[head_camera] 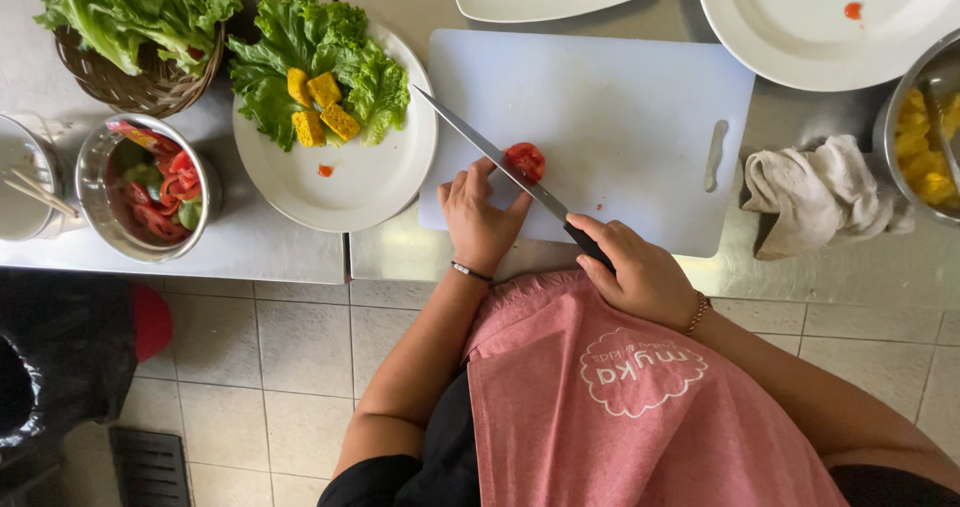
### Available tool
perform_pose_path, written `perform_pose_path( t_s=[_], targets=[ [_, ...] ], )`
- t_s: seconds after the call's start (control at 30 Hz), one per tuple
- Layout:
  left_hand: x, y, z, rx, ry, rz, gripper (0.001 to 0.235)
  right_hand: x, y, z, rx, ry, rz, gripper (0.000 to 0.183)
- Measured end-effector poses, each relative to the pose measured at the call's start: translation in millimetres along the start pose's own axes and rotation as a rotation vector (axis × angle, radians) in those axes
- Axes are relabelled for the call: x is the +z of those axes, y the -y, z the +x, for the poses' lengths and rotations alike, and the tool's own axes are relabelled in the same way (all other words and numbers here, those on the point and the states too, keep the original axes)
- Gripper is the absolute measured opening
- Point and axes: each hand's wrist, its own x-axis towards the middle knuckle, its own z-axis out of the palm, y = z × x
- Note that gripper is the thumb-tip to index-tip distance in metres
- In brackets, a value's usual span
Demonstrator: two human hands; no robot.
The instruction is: The person slices a tomato using a knife on a cutting board, then moves the sliced pieces into a metal bowl.
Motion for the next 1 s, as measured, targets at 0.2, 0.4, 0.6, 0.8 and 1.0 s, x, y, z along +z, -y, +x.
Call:
perform_pose_path(
  t_s=[0.2,0.4,0.6,0.8,1.0],
  targets=[
    [2.6,-0.1,3.4,0.052,-0.018,0.001,0.054,-1.4,-2.2,-0.1,-0.05,-0.002,0.076,0.055],
    [4.7,0.6,3.3,0.001,0.0,0.007,0.052,-1.0,0.0,2.4,0.031,0.023,0.045,0.052],
    [4.0,1.8,3.7,0.028,-0.007,-0.003,0.055,-0.4,2.7,8.7,0.047,0.022,0.023,0.051],
    [6.1,2.5,2.7,0.004,-0.011,-0.009,0.055,2.1,1.2,11.7,-0.002,-0.013,0.057,0.051],
    [2.9,0.4,3.3,-0.018,-0.001,-0.008,0.052,2.7,0.0,12.2,0.05,0.028,0.058,0.053]
  ],
)
